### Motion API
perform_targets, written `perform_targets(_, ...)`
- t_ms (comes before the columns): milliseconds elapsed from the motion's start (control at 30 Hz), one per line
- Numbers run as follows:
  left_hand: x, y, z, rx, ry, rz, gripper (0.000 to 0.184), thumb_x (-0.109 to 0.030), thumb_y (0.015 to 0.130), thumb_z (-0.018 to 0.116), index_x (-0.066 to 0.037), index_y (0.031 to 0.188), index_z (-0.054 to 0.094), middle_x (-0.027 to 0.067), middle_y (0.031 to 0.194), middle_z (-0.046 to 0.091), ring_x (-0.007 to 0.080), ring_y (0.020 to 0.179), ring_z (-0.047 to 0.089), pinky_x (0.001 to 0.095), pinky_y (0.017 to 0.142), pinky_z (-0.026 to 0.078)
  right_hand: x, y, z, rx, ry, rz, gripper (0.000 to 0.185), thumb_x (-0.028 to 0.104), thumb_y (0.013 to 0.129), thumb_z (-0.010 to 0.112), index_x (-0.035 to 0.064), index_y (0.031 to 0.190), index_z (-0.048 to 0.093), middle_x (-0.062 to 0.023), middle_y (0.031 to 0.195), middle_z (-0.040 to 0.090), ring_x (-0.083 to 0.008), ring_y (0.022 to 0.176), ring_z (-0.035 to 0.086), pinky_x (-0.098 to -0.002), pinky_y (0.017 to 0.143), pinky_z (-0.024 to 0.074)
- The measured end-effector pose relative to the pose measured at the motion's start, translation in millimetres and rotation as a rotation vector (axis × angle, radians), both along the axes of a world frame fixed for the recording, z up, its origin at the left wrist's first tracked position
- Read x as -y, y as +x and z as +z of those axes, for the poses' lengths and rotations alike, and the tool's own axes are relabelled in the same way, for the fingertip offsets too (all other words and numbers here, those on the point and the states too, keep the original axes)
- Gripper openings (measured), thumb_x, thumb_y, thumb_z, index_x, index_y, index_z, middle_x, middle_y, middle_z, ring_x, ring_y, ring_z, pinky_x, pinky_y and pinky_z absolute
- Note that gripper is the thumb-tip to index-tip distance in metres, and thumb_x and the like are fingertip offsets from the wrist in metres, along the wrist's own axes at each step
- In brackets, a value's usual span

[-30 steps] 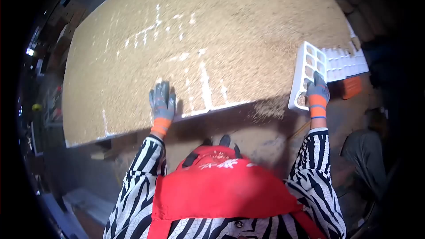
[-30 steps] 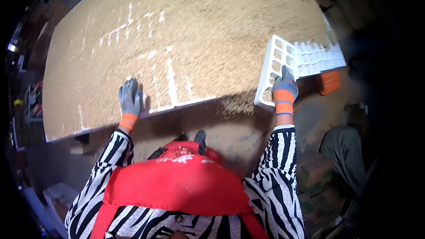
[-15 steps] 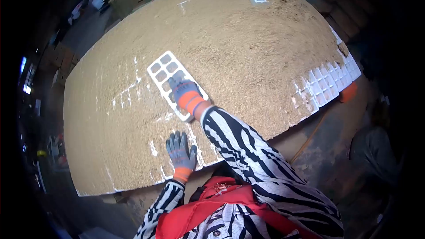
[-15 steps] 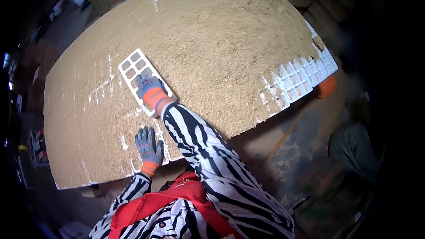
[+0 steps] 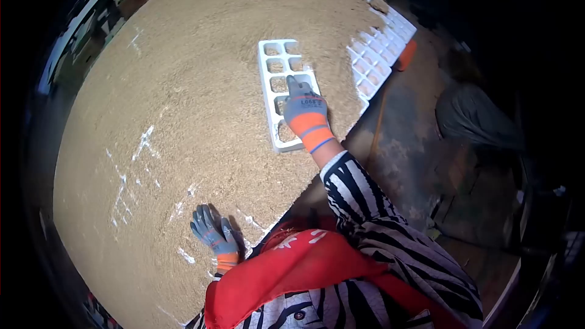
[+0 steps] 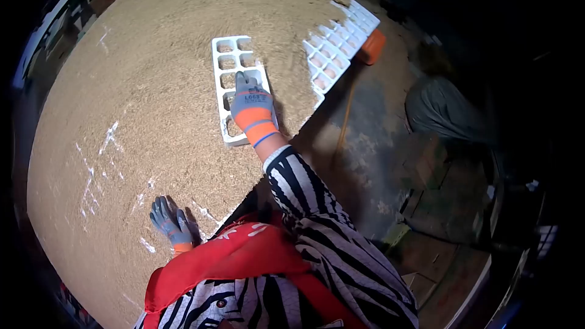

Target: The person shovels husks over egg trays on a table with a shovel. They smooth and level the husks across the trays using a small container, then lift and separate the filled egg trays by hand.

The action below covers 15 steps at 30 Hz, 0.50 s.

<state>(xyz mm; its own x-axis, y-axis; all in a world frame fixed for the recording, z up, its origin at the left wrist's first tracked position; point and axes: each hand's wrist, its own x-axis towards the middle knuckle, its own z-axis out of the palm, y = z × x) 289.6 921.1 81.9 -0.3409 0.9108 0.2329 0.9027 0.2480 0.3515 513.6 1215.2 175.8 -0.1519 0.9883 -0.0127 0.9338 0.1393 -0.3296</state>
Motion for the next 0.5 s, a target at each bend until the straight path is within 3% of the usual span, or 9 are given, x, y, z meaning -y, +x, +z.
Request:
perform_targets(100, -30.5, -0.8, 4.5, 0.011, 0.067, -0.063, 0.055, -0.028, 0.091, 0.046, -0.001, 0.137, 0.035, 0.0179, 0.142, 0.035, 0.0351, 0.133, 0.027, 0.0497, 0.110, 0.012, 49.5, 7.5, 22.4, 0.019, -0.075, 0.048, 0.054, 0.017, 0.081, 0.056, 0.0094, 0.132, 0.042, -0.0150, 0.116, 0.056, -0.0295, 0.101, 0.059, -0.0379, 0.082, 0.0491)
perform_targets(200, -51.1, -18.6, -5.5, 0.024, 0.148, -0.007, 0.050, -0.027, 0.095, 0.042, -0.001, 0.137, 0.036, 0.0163, 0.141, 0.038, 0.0330, 0.132, 0.031, 0.0454, 0.110, 0.016, 121.3, -12.1, -34.2, 0.094, 0.113, 0.536, 0.055, 0.019, 0.082, 0.054, 0.0126, 0.135, 0.040, -0.0139, 0.114, 0.055, -0.0267, 0.094, 0.059, -0.0401, 0.073, 0.0510)
perform_targets(233, -57.8, -21.9, -1.3, 0.055, 0.174, 0.047, 0.049, -0.027, 0.095, 0.043, 0.001, 0.135, 0.038, 0.0183, 0.137, 0.042, 0.0343, 0.129, 0.035, 0.0447, 0.109, 0.021, 136.3, -17.0, -24.6, 0.066, 0.067, 0.730, 0.055, 0.020, 0.082, 0.053, 0.0140, 0.136, 0.039, -0.0122, 0.115, 0.055, -0.0255, 0.091, 0.058, -0.0404, 0.071, 0.0514)
perform_targets(300, -67.3, -31.0, -1.1, 0.218, 0.206, 0.206, 0.049, -0.028, 0.095, 0.044, 0.002, 0.134, 0.040, 0.0203, 0.134, 0.045, 0.0353, 0.125, 0.039, 0.0435, 0.106, 0.025, 141.4, -7.8, -13.1, 0.113, -0.062, 0.791, 0.054, 0.023, 0.083, 0.052, 0.0156, 0.136, 0.039, -0.0090, 0.112, 0.054, -0.0248, 0.089, 0.057, -0.0400, 0.070, 0.0514)
perform_targets(400, -71.1, -35.2, -7.8, 0.170, 0.202, 0.170, 0.049, -0.027, 0.095, 0.045, 0.002, 0.134, 0.040, 0.0202, 0.133, 0.046, 0.0346, 0.124, 0.040, 0.0429, 0.105, 0.026, 98.4, 38.5, -18.6, 0.166, 0.095, 0.576, 0.057, 0.019, 0.080, 0.052, 0.0154, 0.135, 0.040, -0.0085, 0.117, 0.055, -0.0239, 0.085, 0.059, -0.0372, 0.071, 0.0510)
perform_targets(433, -73.7, -29.7, -4.3, 0.162, 0.201, 0.156, 0.049, -0.027, 0.095, 0.045, 0.002, 0.134, 0.040, 0.0196, 0.133, 0.046, 0.0342, 0.125, 0.039, 0.0430, 0.105, 0.026, 75.1, 60.1, -10.3, 0.231, -0.005, 0.441, 0.055, 0.013, 0.079, 0.051, 0.0172, 0.134, 0.044, -0.0126, 0.104, 0.059, -0.0293, 0.087, 0.059, -0.0389, 0.072, 0.0508)
perform_targets(467, -75.4, -20.6, 3.1, 0.117, 0.140, 0.112, 0.050, -0.027, 0.094, 0.045, 0.001, 0.135, 0.039, 0.0175, 0.135, 0.045, 0.0329, 0.126, 0.038, 0.0417, 0.106, 0.024, 55.1, 87.2, 5.9, 0.295, 0.000, 0.387, 0.057, 0.010, 0.077, 0.051, 0.0171, 0.133, 0.045, -0.0108, 0.100, 0.060, -0.0292, 0.088, 0.059, -0.0392, 0.072, 0.0509)
perform_targets(500, -78.3, -11.0, -4.8, 0.101, 0.145, 0.099, 0.049, -0.027, 0.094, 0.045, -0.001, 0.135, 0.039, 0.0154, 0.136, 0.044, 0.0310, 0.127, 0.037, 0.0422, 0.108, 0.022, 18.2, 120.6, -29.2, 0.176, 0.194, 0.382, 0.059, 0.009, 0.076, 0.051, 0.0186, 0.133, 0.045, -0.0104, 0.095, 0.061, -0.0305, 0.085, 0.060, -0.0404, 0.073, 0.0506)
